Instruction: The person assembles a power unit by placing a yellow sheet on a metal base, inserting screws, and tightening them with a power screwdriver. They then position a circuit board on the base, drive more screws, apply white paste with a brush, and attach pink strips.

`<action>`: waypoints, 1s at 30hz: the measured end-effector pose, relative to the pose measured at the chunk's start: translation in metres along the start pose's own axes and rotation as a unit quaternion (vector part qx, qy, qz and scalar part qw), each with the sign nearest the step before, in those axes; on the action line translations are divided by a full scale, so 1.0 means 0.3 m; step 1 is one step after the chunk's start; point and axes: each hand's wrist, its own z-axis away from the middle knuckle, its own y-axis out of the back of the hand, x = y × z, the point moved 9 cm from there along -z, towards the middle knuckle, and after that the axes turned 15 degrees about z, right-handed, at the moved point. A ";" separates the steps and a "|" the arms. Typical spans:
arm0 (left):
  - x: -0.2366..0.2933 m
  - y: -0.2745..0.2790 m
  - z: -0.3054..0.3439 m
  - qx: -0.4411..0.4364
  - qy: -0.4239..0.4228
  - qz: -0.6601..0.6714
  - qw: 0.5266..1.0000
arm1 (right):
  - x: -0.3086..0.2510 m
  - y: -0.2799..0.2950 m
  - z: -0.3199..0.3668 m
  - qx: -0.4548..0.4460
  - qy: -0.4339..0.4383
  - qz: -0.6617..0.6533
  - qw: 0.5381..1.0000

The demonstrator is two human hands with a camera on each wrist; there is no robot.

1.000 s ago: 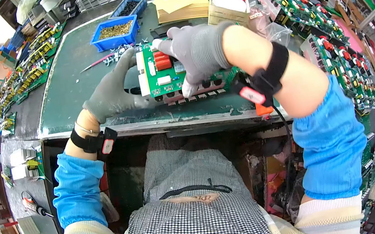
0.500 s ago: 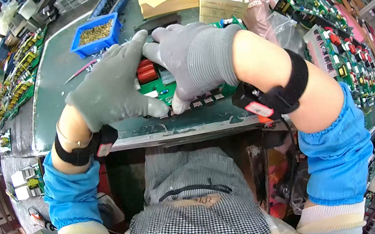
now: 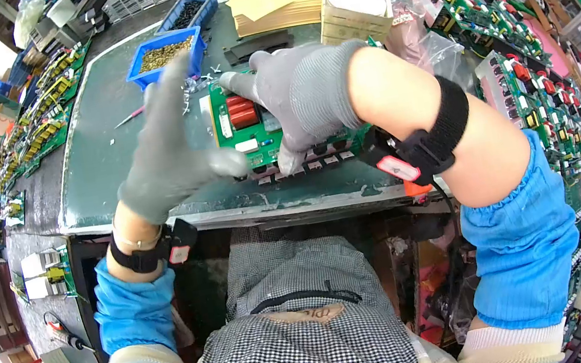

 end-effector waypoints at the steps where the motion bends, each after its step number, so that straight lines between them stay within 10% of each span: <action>1: -0.025 0.056 0.040 0.071 0.021 0.103 0.992 | -0.009 0.004 -0.006 -0.026 -0.004 0.017 1.000; 6: -0.281 0.157 0.343 0.232 0.195 0.402 0.864 | -0.040 0.034 -0.032 -0.095 -0.011 0.071 0.993; 16: -0.233 -0.047 0.424 0.229 0.278 0.435 0.825 | -0.046 0.012 -0.065 -0.061 -0.030 0.081 0.994; 24: -0.353 -0.175 0.473 0.282 0.331 0.672 0.600 | -0.046 0.005 -0.029 -0.031 -0.028 0.049 0.998; 27: -0.373 -0.144 0.415 0.366 0.273 0.667 0.588 | -0.035 -0.005 -0.053 -0.046 -0.011 0.043 0.998; 30: -0.275 -0.049 0.313 0.396 0.215 0.555 0.699 | -0.038 0.012 -0.049 -0.056 -0.006 0.033 0.998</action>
